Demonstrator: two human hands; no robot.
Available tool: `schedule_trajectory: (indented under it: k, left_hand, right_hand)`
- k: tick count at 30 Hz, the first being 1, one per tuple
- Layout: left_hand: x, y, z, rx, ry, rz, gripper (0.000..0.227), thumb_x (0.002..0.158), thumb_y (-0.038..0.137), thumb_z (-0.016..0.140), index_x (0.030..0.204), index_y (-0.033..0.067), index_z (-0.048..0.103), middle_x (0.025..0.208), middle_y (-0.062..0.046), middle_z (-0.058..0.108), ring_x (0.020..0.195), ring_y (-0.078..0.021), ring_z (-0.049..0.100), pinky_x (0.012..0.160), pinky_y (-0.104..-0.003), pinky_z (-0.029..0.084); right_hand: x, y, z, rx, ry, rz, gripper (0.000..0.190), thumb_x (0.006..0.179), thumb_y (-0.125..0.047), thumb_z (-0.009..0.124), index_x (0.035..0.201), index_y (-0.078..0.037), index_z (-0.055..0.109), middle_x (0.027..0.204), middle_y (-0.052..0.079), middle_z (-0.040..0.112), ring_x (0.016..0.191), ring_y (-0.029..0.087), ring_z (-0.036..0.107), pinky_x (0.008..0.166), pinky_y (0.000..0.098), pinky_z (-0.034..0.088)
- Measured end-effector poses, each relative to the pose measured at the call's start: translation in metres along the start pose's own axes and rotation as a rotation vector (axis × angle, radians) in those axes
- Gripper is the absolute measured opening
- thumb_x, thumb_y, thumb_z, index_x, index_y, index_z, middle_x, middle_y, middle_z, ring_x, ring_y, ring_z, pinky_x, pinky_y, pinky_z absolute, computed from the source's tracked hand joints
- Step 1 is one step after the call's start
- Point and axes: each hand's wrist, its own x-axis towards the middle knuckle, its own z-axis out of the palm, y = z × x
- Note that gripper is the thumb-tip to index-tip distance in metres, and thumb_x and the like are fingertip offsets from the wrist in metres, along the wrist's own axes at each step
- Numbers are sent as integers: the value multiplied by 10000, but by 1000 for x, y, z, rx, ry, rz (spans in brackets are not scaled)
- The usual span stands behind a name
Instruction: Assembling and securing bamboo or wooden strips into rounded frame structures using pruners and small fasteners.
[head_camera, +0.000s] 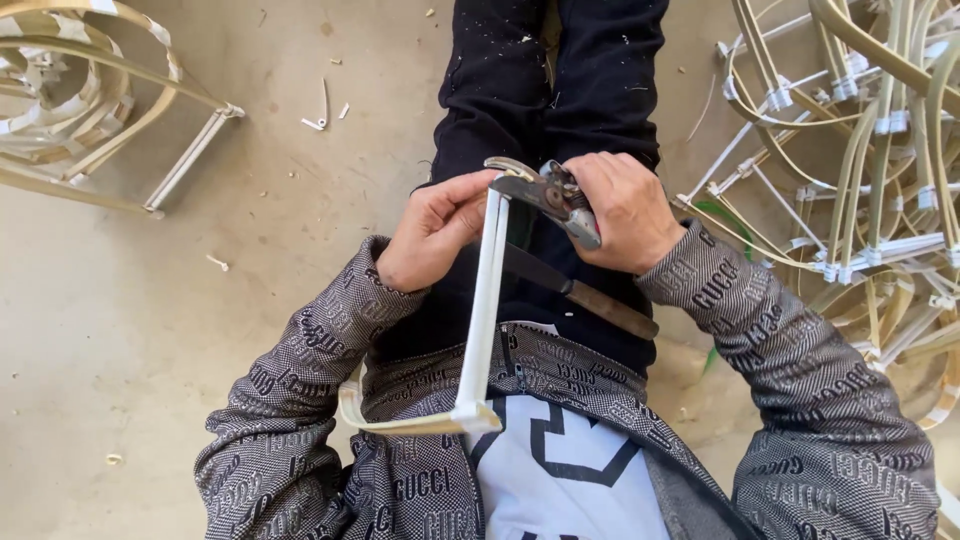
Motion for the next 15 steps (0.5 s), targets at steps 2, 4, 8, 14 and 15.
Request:
schedule_trajectory:
  k: [2,4,8,14,15]
  left_hand:
    - [-2,7,-6,6,-7,13,362,1117,55,524,1468,-27,538,1199,-26,683,1029,-62,629,916,-230,546]
    - [-7,21,-16,123,101,100,338,1124,54,531,1447,-37,569,1227,-18,676,1061,-56,619,937,-215,525]
    - [-24,79,-43,303,446,250,366,1108,47,553,1470,-3,579,1000,15,671,756,-41,546,638,-204,480]
    - [-66,151,28,427,528,309,537,1081,2,589,1600,4,449,1049,7,605,834,-56,541,774,-184,467]
    - [-74,153,38,394,420,203,584,1011,-8,616,1570,-15,448,1222,-68,618,995,-112,587,901,-236,495]
  right_hand:
    - [-4,14,6,-21,-12,6,358,803,-91,755,1108,3,594,941,154,635,876,342,644,803,423,491]
    - [-1,33,14,-55,-42,271,235,928,-146,757,1060,-16,613,859,136,663,846,287,678,776,363,516]
    - [5,-2,-6,147,53,581,293,959,-260,731,1119,-36,629,918,105,717,843,175,722,771,290,538]
    - [11,-17,-2,1225,90,352,715,908,-146,830,1499,-39,441,1216,63,645,1065,148,670,936,312,573]
    - [10,-14,8,1132,175,435,674,919,-107,805,1489,-24,454,1226,74,639,1085,144,665,938,309,575]
